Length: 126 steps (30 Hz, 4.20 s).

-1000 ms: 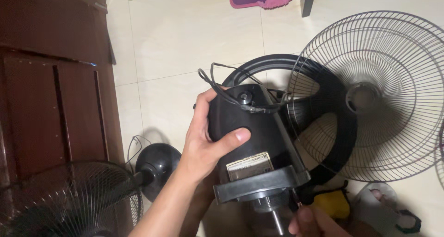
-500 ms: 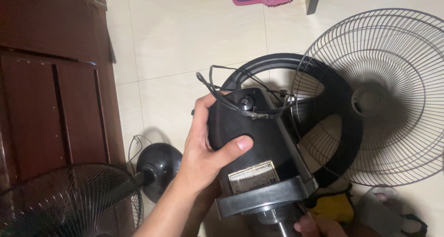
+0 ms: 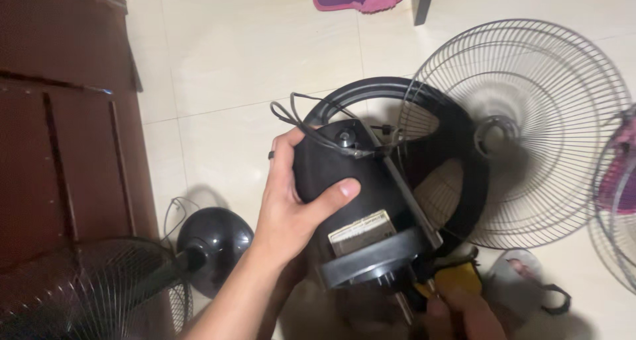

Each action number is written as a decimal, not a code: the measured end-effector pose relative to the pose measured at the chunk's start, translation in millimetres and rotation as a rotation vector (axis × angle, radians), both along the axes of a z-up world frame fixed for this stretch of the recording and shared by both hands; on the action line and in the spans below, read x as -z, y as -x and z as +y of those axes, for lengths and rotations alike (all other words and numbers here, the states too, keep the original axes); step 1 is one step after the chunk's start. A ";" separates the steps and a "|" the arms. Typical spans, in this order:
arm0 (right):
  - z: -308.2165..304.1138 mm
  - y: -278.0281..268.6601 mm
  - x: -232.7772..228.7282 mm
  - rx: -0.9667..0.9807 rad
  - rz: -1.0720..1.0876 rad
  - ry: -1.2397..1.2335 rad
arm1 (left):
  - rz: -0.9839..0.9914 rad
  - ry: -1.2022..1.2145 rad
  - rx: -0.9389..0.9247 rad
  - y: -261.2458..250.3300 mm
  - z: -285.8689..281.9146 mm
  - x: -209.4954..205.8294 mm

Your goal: The person removes the rear plastic cap and a metal retaining nut from the fan motor shaft, then detaches the motor housing from the fan stand. The person uses a screwdriver to loosen the nut and handles the fan components by hand.

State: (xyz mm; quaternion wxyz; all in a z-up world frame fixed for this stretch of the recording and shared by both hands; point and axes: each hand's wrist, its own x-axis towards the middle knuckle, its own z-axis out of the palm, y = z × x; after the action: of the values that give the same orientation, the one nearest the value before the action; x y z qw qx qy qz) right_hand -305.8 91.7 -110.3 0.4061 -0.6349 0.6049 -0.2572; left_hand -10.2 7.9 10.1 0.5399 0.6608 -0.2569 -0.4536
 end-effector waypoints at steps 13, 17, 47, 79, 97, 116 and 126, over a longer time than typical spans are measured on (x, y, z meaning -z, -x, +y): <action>-65.1 -75.9 -156.6 -0.011 0.512 -0.151 | -0.484 -0.061 0.053 -2.7 -3.6 13.5; -59.6 -84.3 -162.9 -0.040 0.537 0.006 | -0.452 0.046 -0.005 -2.5 -9.3 17.0; -68.8 -72.7 -169.5 -0.290 0.785 0.212 | -0.225 -0.026 -0.011 -3.3 -9.4 14.8; -78.4 -57.5 -122.7 0.032 0.232 -0.150 | -0.412 0.130 -0.003 -4.4 -8.9 28.5; -67.3 -68.5 -169.5 -0.385 0.724 0.475 | -0.331 0.068 0.046 -11.7 -12.1 33.5; -109.0 -52.9 -146.0 0.142 -0.336 -0.882 | -0.395 -0.077 0.054 -7.7 -12.9 24.3; -79.5 -74.1 -159.0 0.058 -0.157 -0.834 | -0.327 -0.183 0.007 -8.9 -6.6 2.1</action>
State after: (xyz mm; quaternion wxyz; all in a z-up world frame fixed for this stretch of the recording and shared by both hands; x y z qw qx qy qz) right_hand -231.7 12.2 48.6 0.6653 -0.3775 0.6422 -0.0494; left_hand -1.4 1.2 8.0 0.4272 0.7712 -0.3011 -0.3636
